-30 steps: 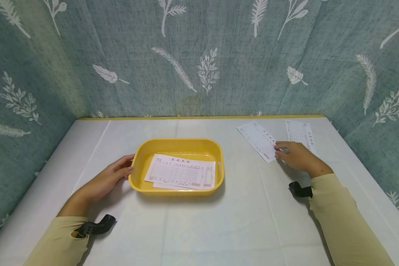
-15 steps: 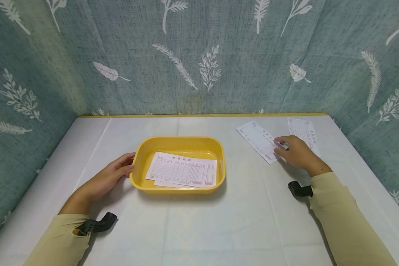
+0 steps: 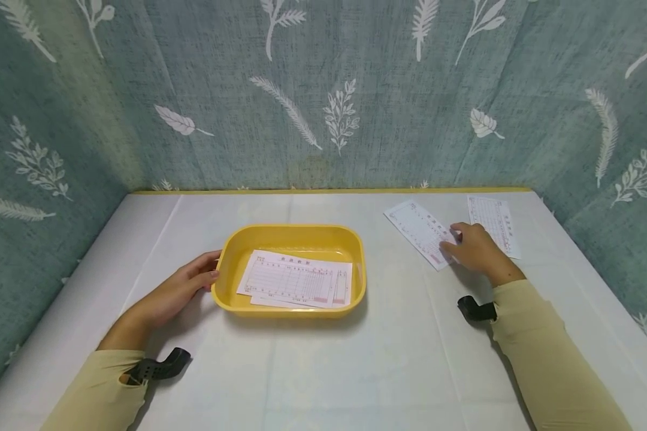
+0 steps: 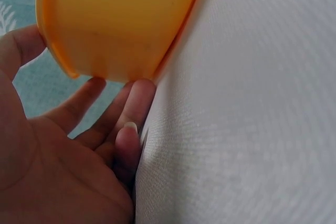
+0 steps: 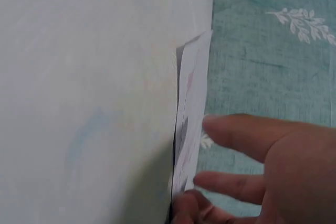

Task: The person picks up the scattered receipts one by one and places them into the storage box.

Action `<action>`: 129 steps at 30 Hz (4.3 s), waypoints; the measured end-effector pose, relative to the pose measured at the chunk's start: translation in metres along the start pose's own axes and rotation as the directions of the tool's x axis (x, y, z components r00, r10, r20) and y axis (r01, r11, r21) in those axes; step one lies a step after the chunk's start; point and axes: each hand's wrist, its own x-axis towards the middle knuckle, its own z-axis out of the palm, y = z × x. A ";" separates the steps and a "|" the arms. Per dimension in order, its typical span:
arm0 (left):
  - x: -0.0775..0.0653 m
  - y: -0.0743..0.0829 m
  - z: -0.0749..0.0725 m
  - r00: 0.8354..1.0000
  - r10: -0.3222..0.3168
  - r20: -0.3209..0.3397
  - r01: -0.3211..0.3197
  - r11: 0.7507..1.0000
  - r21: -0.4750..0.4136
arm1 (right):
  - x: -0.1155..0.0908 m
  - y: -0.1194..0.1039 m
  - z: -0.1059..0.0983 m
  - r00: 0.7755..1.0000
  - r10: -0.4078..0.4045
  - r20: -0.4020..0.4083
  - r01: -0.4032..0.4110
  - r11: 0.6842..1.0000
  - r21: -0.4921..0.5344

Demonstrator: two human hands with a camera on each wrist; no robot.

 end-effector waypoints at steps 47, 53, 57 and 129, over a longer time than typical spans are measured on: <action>0.001 0.000 0.000 1.000 -0.010 0.003 0.010 1.000 -0.008 | 0.001 -0.009 0.005 0.999 -0.033 0.003 0.033 0.998 0.059; 0.000 0.002 0.001 1.000 -0.025 0.004 0.025 1.000 -0.011 | 0.001 -0.016 0.011 0.997 -0.069 -0.045 0.072 0.996 0.061; 0.000 0.002 0.001 1.000 -0.028 0.007 0.028 1.000 -0.009 | 0.000 -0.018 0.014 0.998 -0.050 -0.038 0.051 0.998 0.037; 0.000 0.003 0.002 1.000 -0.012 -0.001 0.012 1.000 -0.007 | -0.004 -0.027 0.009 0.988 -0.151 -0.041 0.153 0.987 0.050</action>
